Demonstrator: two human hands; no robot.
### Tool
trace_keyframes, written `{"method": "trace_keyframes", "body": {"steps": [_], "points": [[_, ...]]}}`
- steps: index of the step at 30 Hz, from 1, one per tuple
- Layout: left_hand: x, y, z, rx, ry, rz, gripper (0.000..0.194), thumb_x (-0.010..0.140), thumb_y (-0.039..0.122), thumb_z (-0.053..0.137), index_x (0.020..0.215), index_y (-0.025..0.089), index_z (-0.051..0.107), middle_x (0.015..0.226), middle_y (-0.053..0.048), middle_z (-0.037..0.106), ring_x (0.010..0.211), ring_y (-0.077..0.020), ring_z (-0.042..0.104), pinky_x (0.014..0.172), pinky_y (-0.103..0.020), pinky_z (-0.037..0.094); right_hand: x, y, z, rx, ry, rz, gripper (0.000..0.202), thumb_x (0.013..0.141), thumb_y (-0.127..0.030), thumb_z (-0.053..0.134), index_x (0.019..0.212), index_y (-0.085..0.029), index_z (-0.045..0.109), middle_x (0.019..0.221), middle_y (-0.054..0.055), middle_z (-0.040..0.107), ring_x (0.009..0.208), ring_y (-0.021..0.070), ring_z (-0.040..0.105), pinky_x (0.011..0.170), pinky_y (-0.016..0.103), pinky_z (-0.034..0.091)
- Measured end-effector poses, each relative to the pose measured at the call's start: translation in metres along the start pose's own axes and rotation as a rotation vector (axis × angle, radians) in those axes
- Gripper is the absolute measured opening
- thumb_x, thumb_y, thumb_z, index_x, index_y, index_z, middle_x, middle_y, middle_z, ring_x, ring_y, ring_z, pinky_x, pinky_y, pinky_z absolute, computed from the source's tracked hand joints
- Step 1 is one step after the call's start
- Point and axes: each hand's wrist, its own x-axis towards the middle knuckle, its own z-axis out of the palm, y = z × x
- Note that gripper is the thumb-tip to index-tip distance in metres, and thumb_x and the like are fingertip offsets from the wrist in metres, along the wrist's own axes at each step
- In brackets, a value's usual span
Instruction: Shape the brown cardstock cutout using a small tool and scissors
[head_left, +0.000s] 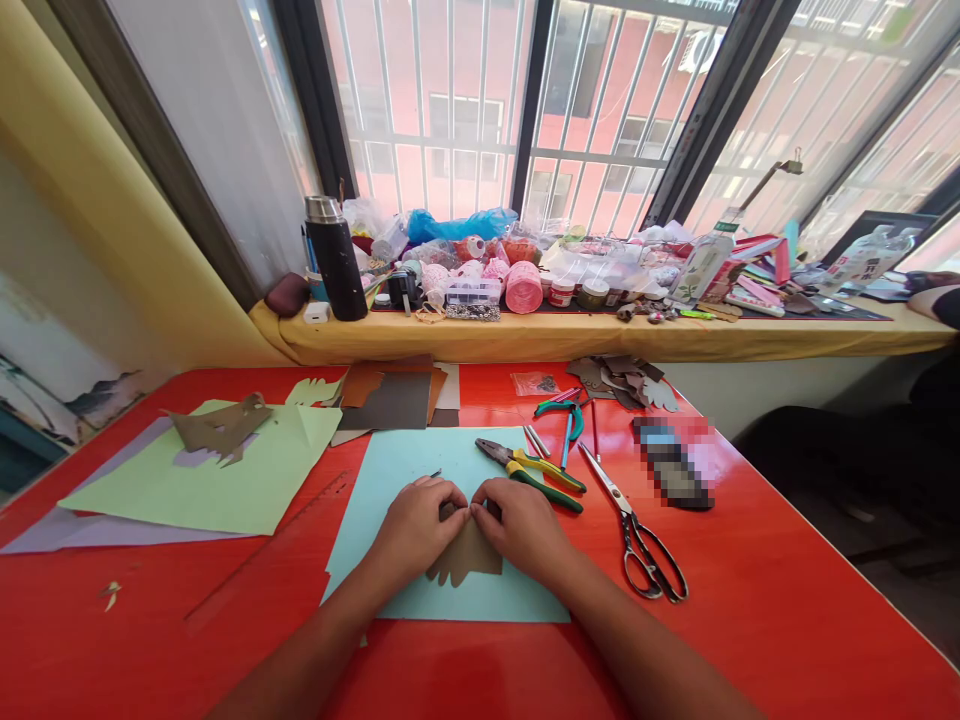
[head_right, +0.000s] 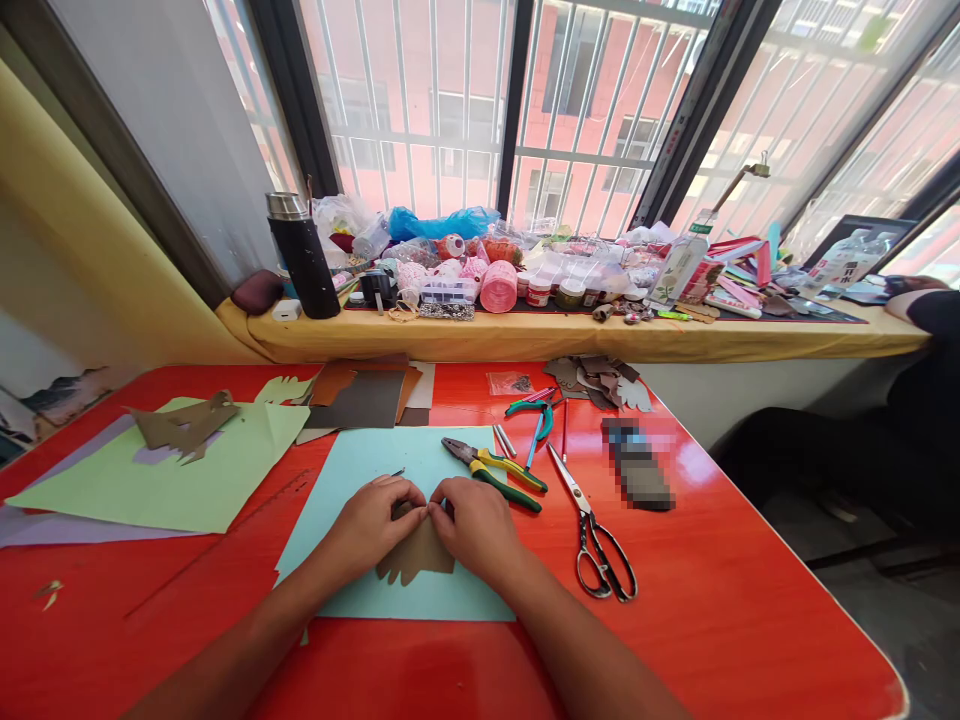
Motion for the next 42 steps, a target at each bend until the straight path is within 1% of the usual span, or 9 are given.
{"method": "trace_keyframes", "body": {"steps": [9,17,24,30,35,42], "points": [[0.0003,-0.0028,0.0040,0.018,0.011,-0.021,0.008,0.087,0.023,0.063,0.083,0.024,0.070,0.091,-0.002,0.075,0.097,-0.0265,0.065,0.086,-0.039,0.048,-0.0021,0.0043,-0.0049,0.075,-0.023,-0.023,0.010,0.093,-0.021,0.064,0.093,-0.024,0.073,0.087,0.000,0.073,0.080,0.0164,0.063,0.067,0.025,0.034],[0.0009,-0.0039,0.0050,0.010,0.003,-0.023,0.009,0.087,0.023,0.061,0.084,0.024,0.070,0.092,-0.003,0.075,0.095,-0.0268,0.064,0.086,-0.040,0.048,-0.0027,0.0056,-0.0049,0.065,-0.017,-0.042,0.010,0.093,-0.022,0.065,0.095,-0.024,0.074,0.087,0.000,0.073,0.080,0.0170,0.062,0.067,0.026,0.035],[0.0007,-0.0015,0.0023,0.018,-0.003,-0.025,0.011,0.087,0.024,0.060,0.084,0.024,0.070,0.092,-0.003,0.075,0.098,-0.0271,0.065,0.092,-0.041,0.048,-0.0030,0.0019,-0.0074,0.031,-0.036,-0.024,0.010,0.094,-0.022,0.064,0.096,-0.024,0.074,0.086,0.000,0.072,0.081,0.0166,0.063,0.067,0.026,0.035],[0.0012,-0.0029,0.0022,0.007,0.006,-0.010,0.010,0.086,0.024,0.061,0.084,0.025,0.071,0.092,-0.002,0.075,0.096,-0.0268,0.066,0.091,-0.041,0.049,-0.0032,0.0007,-0.0083,0.046,-0.041,-0.015,0.011,0.094,-0.022,0.064,0.097,-0.024,0.074,0.087,0.001,0.073,0.081,0.0173,0.063,0.067,0.026,0.035],[0.0004,0.0002,0.0029,0.030,-0.002,-0.037,0.009,0.087,0.021,0.061,0.084,0.024,0.069,0.092,-0.003,0.075,0.096,-0.0264,0.065,0.085,-0.038,0.047,-0.0032,0.0025,-0.0069,0.070,-0.036,-0.018,0.012,0.094,-0.021,0.062,0.095,-0.023,0.074,0.089,0.001,0.073,0.083,0.0171,0.063,0.068,0.026,0.035],[0.0003,0.0016,0.0050,0.050,0.011,-0.053,0.009,0.087,0.021,0.062,0.084,0.024,0.070,0.092,-0.003,0.074,0.096,-0.0272,0.065,0.084,-0.038,0.045,-0.0040,0.0024,-0.0037,0.047,-0.017,-0.028,0.009,0.095,-0.026,0.066,0.097,-0.022,0.074,0.083,0.000,0.069,0.077,0.0161,0.060,0.067,0.026,0.034]]}}
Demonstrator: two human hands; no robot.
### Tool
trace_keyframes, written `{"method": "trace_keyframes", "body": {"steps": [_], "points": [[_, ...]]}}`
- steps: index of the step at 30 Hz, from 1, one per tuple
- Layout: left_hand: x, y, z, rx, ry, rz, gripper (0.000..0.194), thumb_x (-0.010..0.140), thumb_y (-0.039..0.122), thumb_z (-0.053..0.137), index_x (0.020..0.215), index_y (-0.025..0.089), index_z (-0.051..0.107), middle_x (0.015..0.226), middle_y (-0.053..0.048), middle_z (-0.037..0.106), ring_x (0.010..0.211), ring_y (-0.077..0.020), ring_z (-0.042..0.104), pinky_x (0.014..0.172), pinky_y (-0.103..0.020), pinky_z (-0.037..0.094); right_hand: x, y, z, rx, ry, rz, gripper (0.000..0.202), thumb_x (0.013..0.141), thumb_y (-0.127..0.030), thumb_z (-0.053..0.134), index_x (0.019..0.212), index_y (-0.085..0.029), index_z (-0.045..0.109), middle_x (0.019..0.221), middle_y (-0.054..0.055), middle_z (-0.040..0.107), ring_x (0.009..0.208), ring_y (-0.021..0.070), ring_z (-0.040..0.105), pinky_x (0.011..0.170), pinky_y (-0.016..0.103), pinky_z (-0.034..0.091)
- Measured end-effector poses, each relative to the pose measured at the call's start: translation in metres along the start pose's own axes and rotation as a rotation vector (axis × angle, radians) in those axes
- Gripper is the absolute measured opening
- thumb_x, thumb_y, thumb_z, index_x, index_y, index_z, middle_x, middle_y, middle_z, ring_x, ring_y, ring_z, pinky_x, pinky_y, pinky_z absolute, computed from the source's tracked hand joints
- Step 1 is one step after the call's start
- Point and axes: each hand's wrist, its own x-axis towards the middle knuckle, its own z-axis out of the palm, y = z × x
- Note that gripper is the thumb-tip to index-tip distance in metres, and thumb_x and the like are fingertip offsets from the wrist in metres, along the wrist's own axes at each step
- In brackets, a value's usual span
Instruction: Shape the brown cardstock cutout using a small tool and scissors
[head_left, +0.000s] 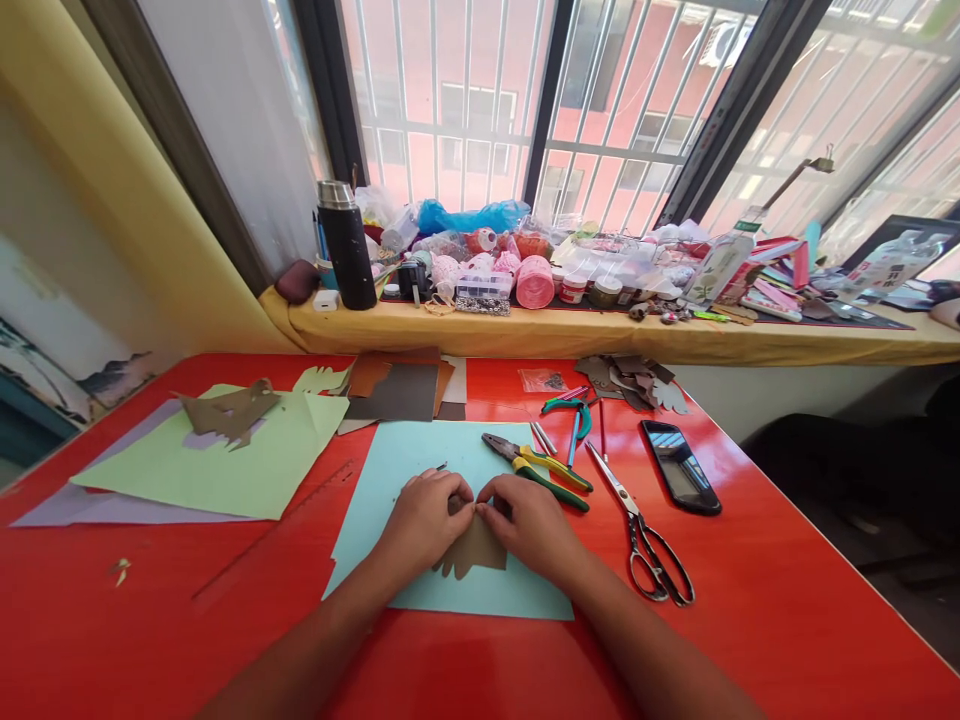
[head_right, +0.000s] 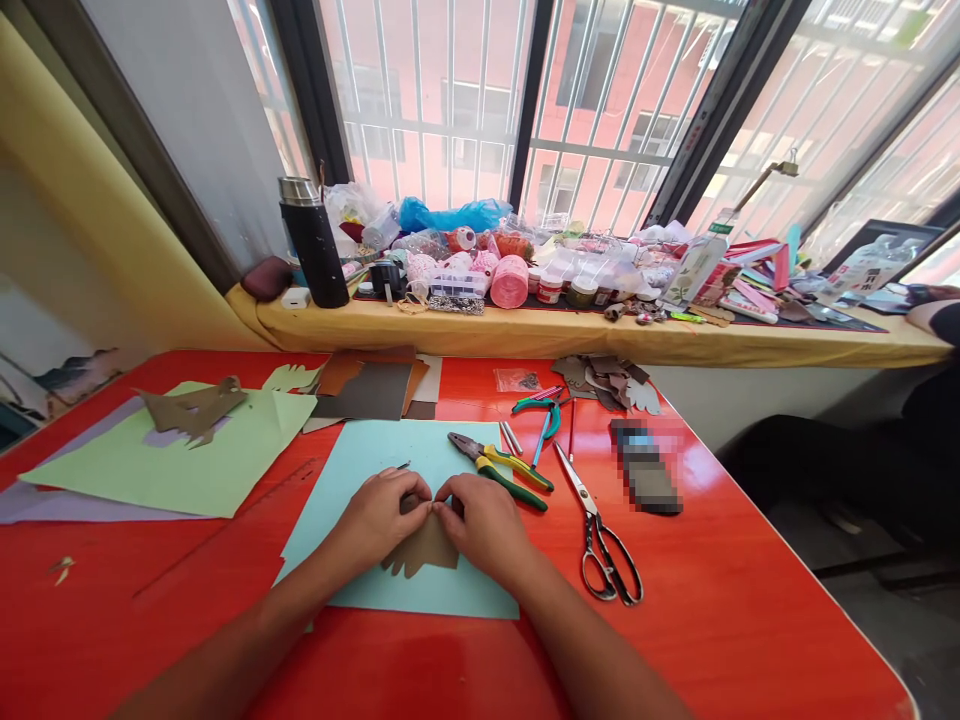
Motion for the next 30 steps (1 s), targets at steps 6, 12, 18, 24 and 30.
{"method": "trace_keyframes", "body": {"steps": [6,12,18,24,30], "points": [[0.0009,-0.0017,-0.0015,-0.028,-0.003,0.001,0.010,0.087,0.020,0.062,0.083,0.024,0.070,0.088,-0.003,0.074,0.094,-0.0265,0.065,0.084,-0.037,0.047,0.0011,-0.0042,0.0009,-0.051,-0.006,0.025,0.009,0.095,-0.025,0.064,0.096,-0.023,0.073,0.084,0.000,0.070,0.077,0.0162,0.060,0.067,0.026,0.035],[0.0004,-0.0016,-0.0044,-0.062,-0.005,0.006,0.011,0.088,0.021,0.062,0.082,0.025,0.070,0.089,-0.002,0.075,0.094,-0.0262,0.065,0.080,-0.036,0.048,0.0003,-0.0048,0.0004,-0.055,-0.002,0.024,0.010,0.095,-0.026,0.063,0.097,-0.024,0.073,0.084,0.000,0.070,0.079,0.0165,0.061,0.068,0.027,0.035],[0.0007,-0.0023,-0.0028,-0.052,0.007,0.014,0.011,0.087,0.021,0.062,0.083,0.024,0.071,0.089,-0.002,0.076,0.094,-0.0264,0.066,0.084,-0.038,0.049,0.0010,-0.0044,0.0009,-0.049,0.002,0.027,0.010,0.095,-0.026,0.064,0.097,-0.023,0.073,0.084,0.000,0.070,0.079,0.0169,0.061,0.067,0.027,0.034],[0.0010,-0.0035,-0.0023,-0.048,-0.003,0.008,0.011,0.086,0.021,0.062,0.084,0.025,0.072,0.090,-0.003,0.075,0.095,-0.0268,0.066,0.085,-0.039,0.049,0.0010,-0.0017,0.0003,-0.034,-0.008,0.021,0.010,0.095,-0.024,0.063,0.097,-0.023,0.073,0.087,0.001,0.071,0.080,0.0170,0.062,0.068,0.026,0.035],[0.0014,-0.0040,-0.0018,-0.050,0.002,0.016,0.010,0.087,0.023,0.063,0.084,0.025,0.072,0.089,-0.002,0.076,0.096,-0.0267,0.066,0.084,-0.038,0.050,0.0019,-0.0018,0.0021,-0.077,-0.002,0.023,0.012,0.097,-0.025,0.061,0.097,-0.023,0.073,0.087,0.001,0.072,0.080,0.0174,0.062,0.068,0.027,0.034]]}}
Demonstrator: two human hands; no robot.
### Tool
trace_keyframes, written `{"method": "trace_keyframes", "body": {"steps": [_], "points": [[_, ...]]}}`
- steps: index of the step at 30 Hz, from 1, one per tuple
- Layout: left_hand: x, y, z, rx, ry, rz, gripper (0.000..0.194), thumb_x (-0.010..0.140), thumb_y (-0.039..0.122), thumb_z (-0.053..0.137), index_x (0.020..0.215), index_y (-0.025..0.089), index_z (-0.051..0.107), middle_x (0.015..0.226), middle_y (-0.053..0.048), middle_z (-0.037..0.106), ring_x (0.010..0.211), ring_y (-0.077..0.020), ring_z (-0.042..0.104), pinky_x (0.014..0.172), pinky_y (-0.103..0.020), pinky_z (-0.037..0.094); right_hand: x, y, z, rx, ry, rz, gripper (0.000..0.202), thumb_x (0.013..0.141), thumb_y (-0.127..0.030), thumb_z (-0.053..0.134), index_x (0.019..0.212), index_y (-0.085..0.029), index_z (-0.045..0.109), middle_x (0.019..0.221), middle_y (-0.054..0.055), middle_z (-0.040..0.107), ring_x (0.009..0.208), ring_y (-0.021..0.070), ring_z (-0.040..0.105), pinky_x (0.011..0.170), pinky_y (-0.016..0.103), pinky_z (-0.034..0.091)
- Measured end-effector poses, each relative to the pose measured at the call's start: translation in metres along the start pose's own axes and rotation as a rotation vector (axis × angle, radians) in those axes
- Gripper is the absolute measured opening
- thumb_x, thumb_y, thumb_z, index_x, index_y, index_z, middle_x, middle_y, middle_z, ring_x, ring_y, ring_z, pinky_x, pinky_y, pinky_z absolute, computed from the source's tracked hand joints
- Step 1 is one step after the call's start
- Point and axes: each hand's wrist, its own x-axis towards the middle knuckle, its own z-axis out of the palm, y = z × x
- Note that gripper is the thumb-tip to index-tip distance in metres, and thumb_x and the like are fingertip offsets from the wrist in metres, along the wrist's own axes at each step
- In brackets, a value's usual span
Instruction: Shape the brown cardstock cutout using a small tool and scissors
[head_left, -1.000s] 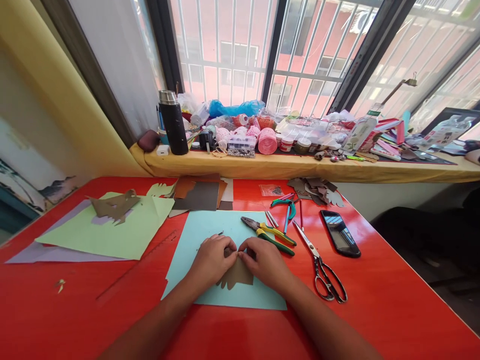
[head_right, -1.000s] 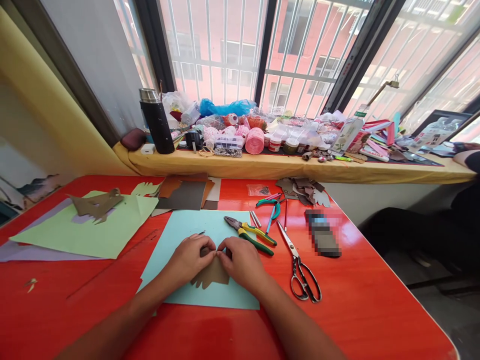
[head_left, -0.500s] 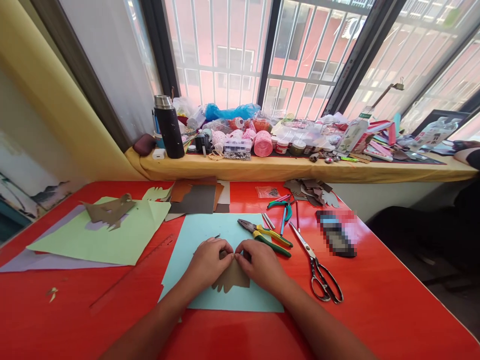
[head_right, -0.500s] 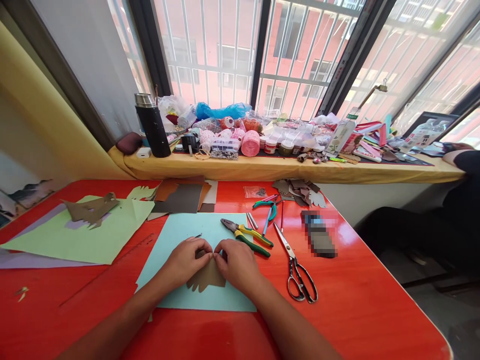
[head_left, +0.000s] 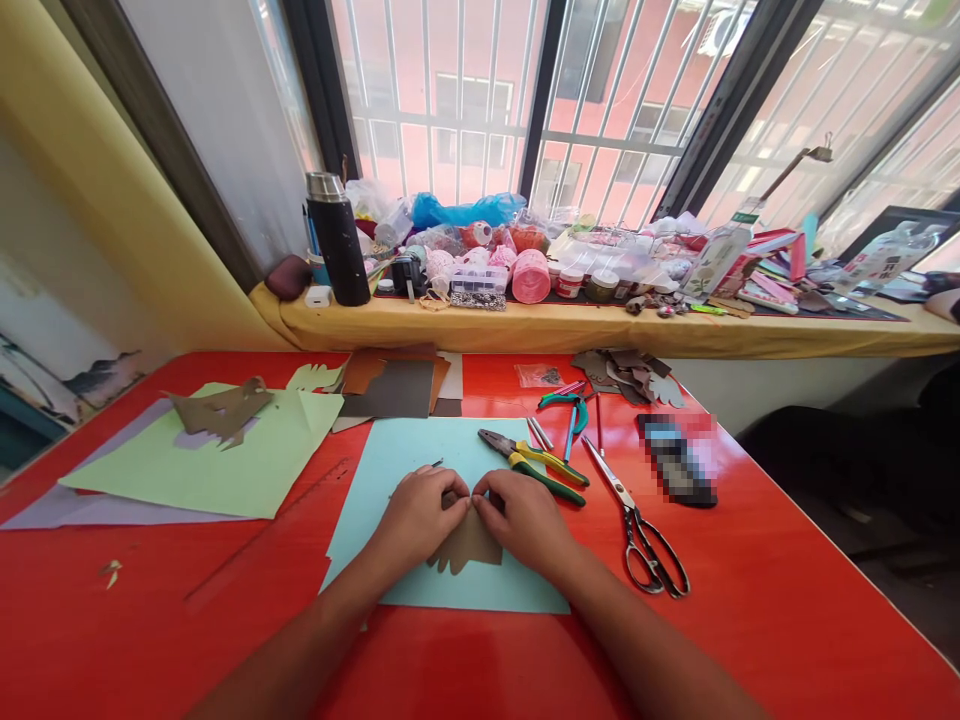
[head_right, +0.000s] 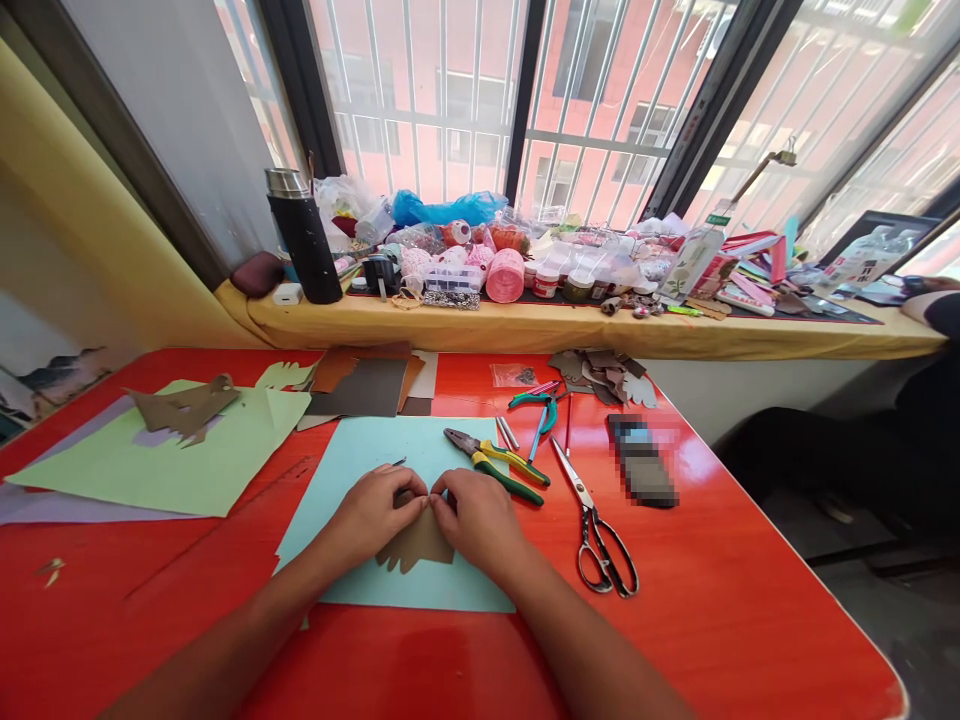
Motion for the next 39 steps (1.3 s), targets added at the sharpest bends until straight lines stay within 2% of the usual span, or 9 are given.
{"method": "trace_keyframes", "body": {"steps": [10,19,35,39], "points": [[-0.001,0.004,-0.002,-0.010,-0.010,-0.029,0.013,0.087,0.020,0.061,0.083,0.025,0.071,0.089,-0.002,0.075,0.097,-0.0270,0.065,0.084,-0.038,0.049,0.002,-0.006,0.000,0.010,0.002,0.033,0.010,0.094,-0.025,0.063,0.094,-0.023,0.073,0.085,0.002,0.072,0.079,0.0182,0.062,0.066,0.027,0.031],[-0.001,0.005,-0.003,-0.013,-0.008,-0.027,0.012,0.086,0.017,0.062,0.082,0.024,0.071,0.089,-0.002,0.075,0.095,-0.0262,0.065,0.083,-0.037,0.048,0.001,-0.001,-0.001,0.074,0.014,0.021,0.010,0.093,-0.024,0.063,0.092,-0.024,0.073,0.082,0.000,0.070,0.076,0.0163,0.061,0.066,0.026,0.032],[-0.006,0.007,-0.004,0.032,-0.018,-0.006,0.013,0.093,0.025,0.059,0.088,0.024,0.071,0.091,-0.003,0.074,0.096,-0.0264,0.064,0.082,-0.036,0.046,0.002,-0.005,0.000,0.027,0.022,0.030,0.009,0.094,-0.025,0.064,0.091,-0.023,0.072,0.083,0.000,0.071,0.077,0.0169,0.060,0.066,0.027,0.031],[-0.007,0.004,-0.013,-0.067,0.016,-0.039,0.015,0.094,0.025,0.056,0.091,0.025,0.071,0.093,-0.001,0.073,0.090,-0.0219,0.065,0.076,-0.032,0.047,0.002,-0.006,-0.001,0.025,0.008,0.041,0.009,0.094,-0.026,0.064,0.091,-0.023,0.072,0.084,0.000,0.071,0.078,0.0169,0.060,0.066,0.027,0.031]]}}
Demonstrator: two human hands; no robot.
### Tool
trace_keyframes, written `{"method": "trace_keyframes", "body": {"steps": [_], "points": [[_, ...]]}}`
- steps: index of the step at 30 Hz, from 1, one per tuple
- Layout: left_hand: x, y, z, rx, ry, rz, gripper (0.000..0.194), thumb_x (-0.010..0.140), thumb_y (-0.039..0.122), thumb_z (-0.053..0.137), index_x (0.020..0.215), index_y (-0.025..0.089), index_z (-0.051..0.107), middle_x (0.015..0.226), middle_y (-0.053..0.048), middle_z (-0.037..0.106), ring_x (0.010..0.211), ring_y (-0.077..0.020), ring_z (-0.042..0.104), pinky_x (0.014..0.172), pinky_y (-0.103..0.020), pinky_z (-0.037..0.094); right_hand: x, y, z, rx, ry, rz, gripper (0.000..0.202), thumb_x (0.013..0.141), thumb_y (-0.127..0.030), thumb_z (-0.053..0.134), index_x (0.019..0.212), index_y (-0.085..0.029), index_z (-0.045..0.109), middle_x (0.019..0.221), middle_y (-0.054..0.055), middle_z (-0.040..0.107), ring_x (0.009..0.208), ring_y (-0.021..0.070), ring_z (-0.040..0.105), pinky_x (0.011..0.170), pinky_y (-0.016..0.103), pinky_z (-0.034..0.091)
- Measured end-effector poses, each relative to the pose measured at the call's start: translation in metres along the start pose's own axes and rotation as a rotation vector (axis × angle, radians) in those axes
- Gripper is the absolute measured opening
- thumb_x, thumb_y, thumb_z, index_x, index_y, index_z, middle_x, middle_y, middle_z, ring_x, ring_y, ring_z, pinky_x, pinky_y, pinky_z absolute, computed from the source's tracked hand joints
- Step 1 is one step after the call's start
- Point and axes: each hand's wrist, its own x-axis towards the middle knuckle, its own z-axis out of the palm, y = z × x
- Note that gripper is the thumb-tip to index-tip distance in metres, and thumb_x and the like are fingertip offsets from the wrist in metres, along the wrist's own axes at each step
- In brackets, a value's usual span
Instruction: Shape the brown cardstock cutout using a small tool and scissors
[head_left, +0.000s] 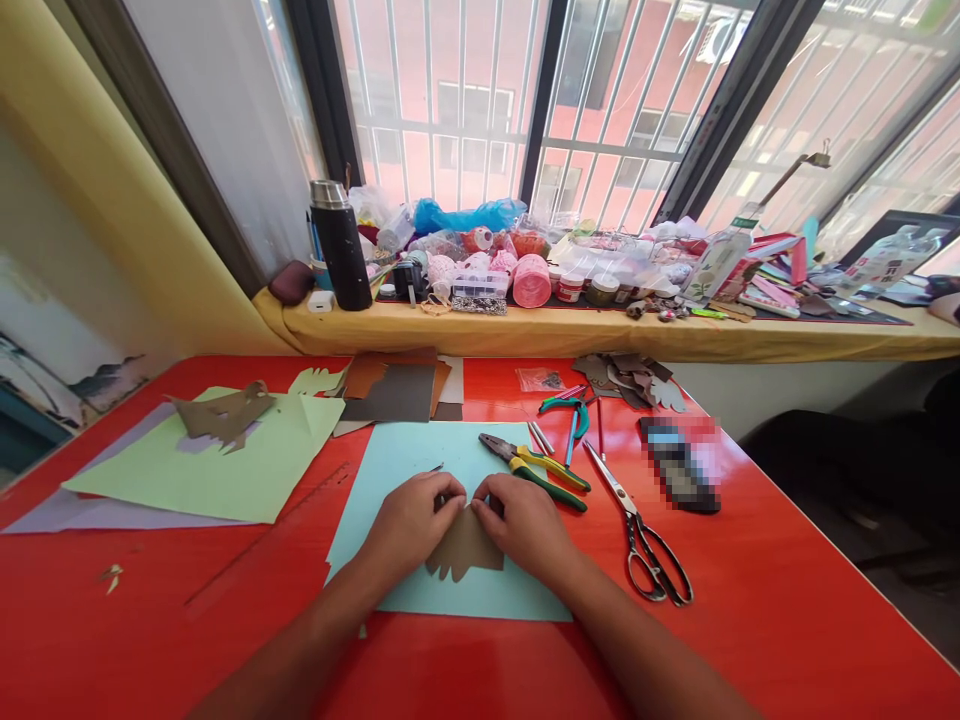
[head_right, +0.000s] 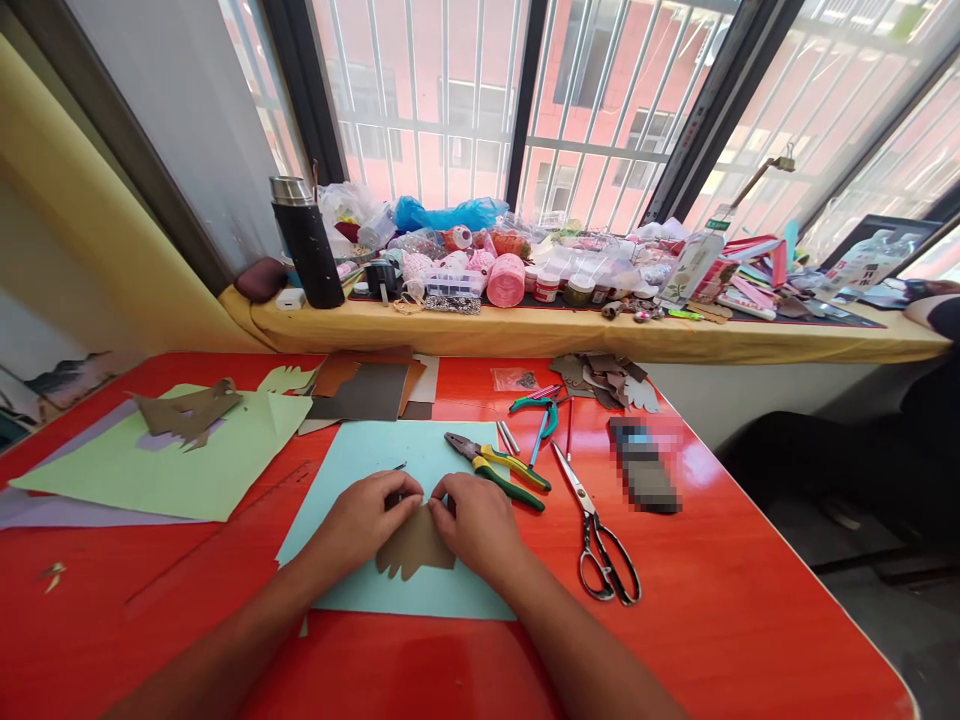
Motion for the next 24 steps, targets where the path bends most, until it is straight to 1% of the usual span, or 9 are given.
{"method": "trace_keyframes", "body": {"steps": [2,4,7,10,14,16,18,21,24], "points": [[0.002,-0.005,-0.008,-0.015,0.086,-0.032,0.016,0.097,0.027,0.054,0.094,0.026,0.070,0.095,0.000,0.072,0.087,-0.0201,0.065,0.075,-0.030,0.047,0.000,0.000,0.000,0.003,-0.006,0.002,0.008,0.093,-0.026,0.065,0.092,-0.024,0.073,0.084,0.000,0.072,0.078,0.0168,0.061,0.067,0.027,0.032],[0.005,-0.011,-0.015,0.092,0.178,-0.025,0.016,0.097,0.029,0.054,0.097,0.025,0.069,0.101,-0.001,0.071,0.094,-0.0218,0.065,0.079,-0.032,0.047,0.001,0.000,-0.001,0.009,-0.011,0.006,0.008,0.093,-0.026,0.065,0.092,-0.024,0.073,0.085,0.000,0.073,0.079,0.0170,0.061,0.067,0.027,0.032],[0.008,-0.022,-0.022,0.241,0.157,-0.060,0.011,0.095,0.033,0.060,0.096,0.024,0.067,0.097,-0.002,0.069,0.094,-0.0240,0.064,0.079,-0.034,0.046,0.001,-0.001,-0.001,0.016,-0.015,0.013,0.009,0.093,-0.026,0.065,0.092,-0.024,0.073,0.086,0.001,0.073,0.079,0.0174,0.062,0.067,0.027,0.032],[0.010,-0.030,-0.020,0.337,0.121,-0.077,0.009,0.093,0.032,0.064,0.091,0.023,0.063,0.096,-0.003,0.069,0.095,-0.0258,0.063,0.080,-0.035,0.045,0.000,-0.001,0.000,0.016,-0.011,0.017,0.009,0.094,-0.027,0.064,0.092,-0.024,0.073,0.088,0.002,0.074,0.080,0.0180,0.062,0.067,0.028,0.032],[0.011,-0.031,-0.016,0.369,0.122,-0.057,0.013,0.095,0.029,0.056,0.083,0.023,0.057,0.093,-0.005,0.068,0.092,-0.0266,0.062,0.079,-0.036,0.044,-0.001,-0.001,0.000,0.007,-0.012,0.024,0.010,0.094,-0.027,0.064,0.092,-0.024,0.073,0.088,0.002,0.074,0.080,0.0184,0.062,0.067,0.028,0.032],[0.011,-0.028,-0.018,0.338,0.152,-0.053,0.018,0.097,0.030,0.050,0.081,0.024,0.055,0.092,-0.006,0.068,0.090,-0.0269,0.062,0.077,-0.036,0.043,-0.001,-0.001,0.000,0.002,-0.009,0.024,0.011,0.094,-0.027,0.063,0.092,-0.024,0.073,0.087,0.002,0.074,0.080,0.0182,0.062,0.067,0.028,0.032],[0.009,-0.021,-0.019,0.239,0.169,-0.082,0.023,0.100,0.033,0.042,0.082,0.024,0.052,0.090,-0.005,0.069,0.086,-0.0256,0.062,0.074,-0.035,0.043,-0.001,-0.001,0.000,-0.003,-0.001,0.019,0.011,0.094,-0.027,0.062,0.092,-0.023,0.073,0.086,0.001,0.073,0.079,0.0180,0.062,0.066,0.028,0.033],[0.004,-0.008,-0.016,0.001,0.096,-0.143,0.025,0.103,0.039,0.033,0.092,0.026,0.050,0.081,0.000,0.065,0.070,-0.0211,0.059,0.064,-0.031,0.042,-0.001,-0.001,0.001,-0.010,0.011,0.009,0.011,0.094,-0.027,0.063,0.091,-0.023,0.073,0.086,0.001,0.073,0.079,0.0178,0.062,0.066,0.028,0.033],[-0.001,0.003,-0.005,-0.037,0.056,-0.128,0.026,0.104,0.039,0.028,0.107,0.027,0.051,0.084,0.001,0.066,0.070,-0.0203,0.062,0.065,-0.029,0.046,-0.001,-0.002,0.001,-0.019,0.017,0.006,0.010,0.094,-0.026,0.063,0.090,-0.023,0.072,0.085,0.001,0.073,0.078,0.0173,0.062,0.066,0.028,0.032]]}}
